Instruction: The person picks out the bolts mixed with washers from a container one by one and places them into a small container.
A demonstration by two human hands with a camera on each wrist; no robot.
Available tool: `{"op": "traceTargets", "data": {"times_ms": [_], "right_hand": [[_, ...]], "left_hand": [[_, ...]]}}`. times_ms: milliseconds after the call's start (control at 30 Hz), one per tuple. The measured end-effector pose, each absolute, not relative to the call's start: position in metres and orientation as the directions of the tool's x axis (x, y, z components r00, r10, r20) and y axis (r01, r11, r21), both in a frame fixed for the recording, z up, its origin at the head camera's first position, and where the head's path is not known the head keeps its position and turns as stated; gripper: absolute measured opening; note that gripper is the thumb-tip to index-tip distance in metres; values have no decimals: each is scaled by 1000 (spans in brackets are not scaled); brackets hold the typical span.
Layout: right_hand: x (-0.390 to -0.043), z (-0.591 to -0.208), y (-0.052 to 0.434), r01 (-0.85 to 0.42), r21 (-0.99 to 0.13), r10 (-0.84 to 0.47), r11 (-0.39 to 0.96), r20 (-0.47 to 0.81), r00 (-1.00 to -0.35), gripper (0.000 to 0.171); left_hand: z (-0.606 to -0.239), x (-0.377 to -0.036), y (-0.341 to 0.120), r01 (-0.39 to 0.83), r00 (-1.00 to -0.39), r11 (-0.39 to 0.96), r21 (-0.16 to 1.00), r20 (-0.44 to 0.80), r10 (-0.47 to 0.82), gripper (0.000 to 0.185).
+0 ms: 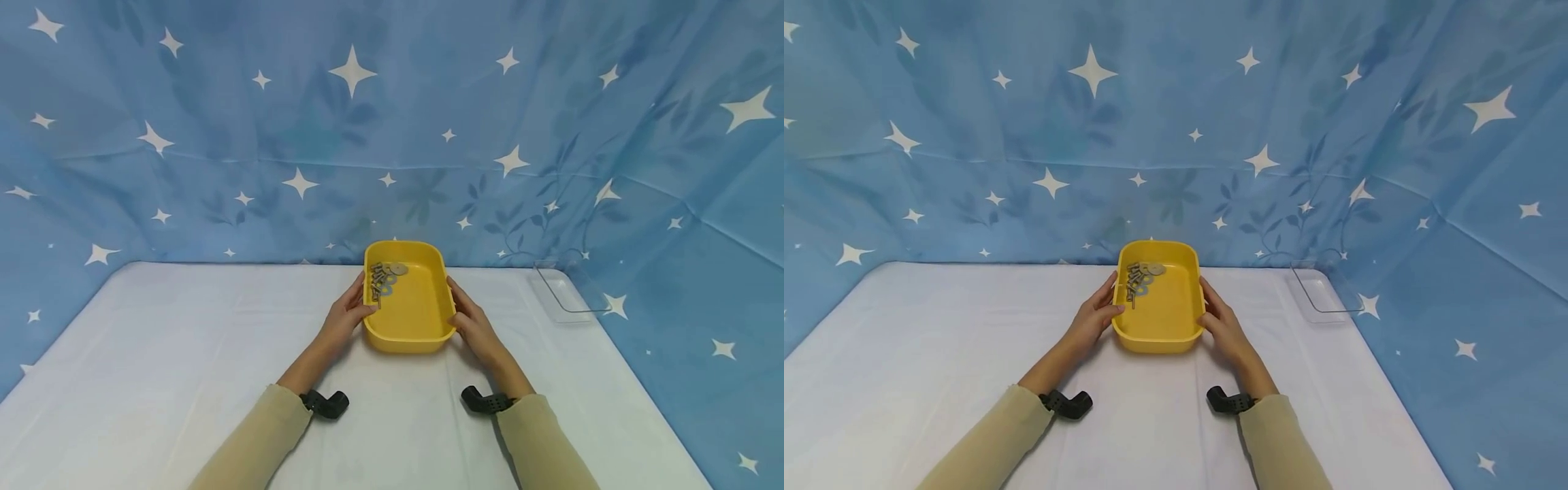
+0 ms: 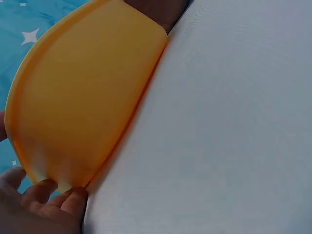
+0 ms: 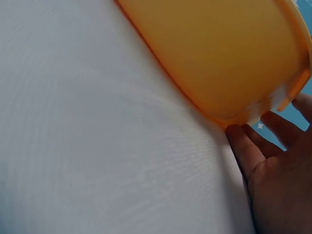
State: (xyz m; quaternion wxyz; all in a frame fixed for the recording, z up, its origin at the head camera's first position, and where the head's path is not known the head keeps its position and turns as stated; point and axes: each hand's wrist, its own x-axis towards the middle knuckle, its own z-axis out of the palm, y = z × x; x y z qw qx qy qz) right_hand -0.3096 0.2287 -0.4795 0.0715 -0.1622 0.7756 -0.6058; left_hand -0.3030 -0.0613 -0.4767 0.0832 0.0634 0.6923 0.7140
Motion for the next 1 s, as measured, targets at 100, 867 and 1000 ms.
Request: {"op": "traceTargets", "data": {"times_ms": [100,867,1000], "right_hand": [[-309,-479,228,-169,-963,-334,208,92,-938,79],[-314,-407,253,-213,-884,-372,417,48,-927,53],[-321,-392,248,-186,-901,-417,392,6,-909,54]], "left_hand": [[-480,-301,-63,-22,-977,-51,998,-10,214,73],[-487,-303,-67,7,-962,-36,999,16,274,71],[-485,-302,-68,-7,-964,-19,1000,-2,266,70]]}}
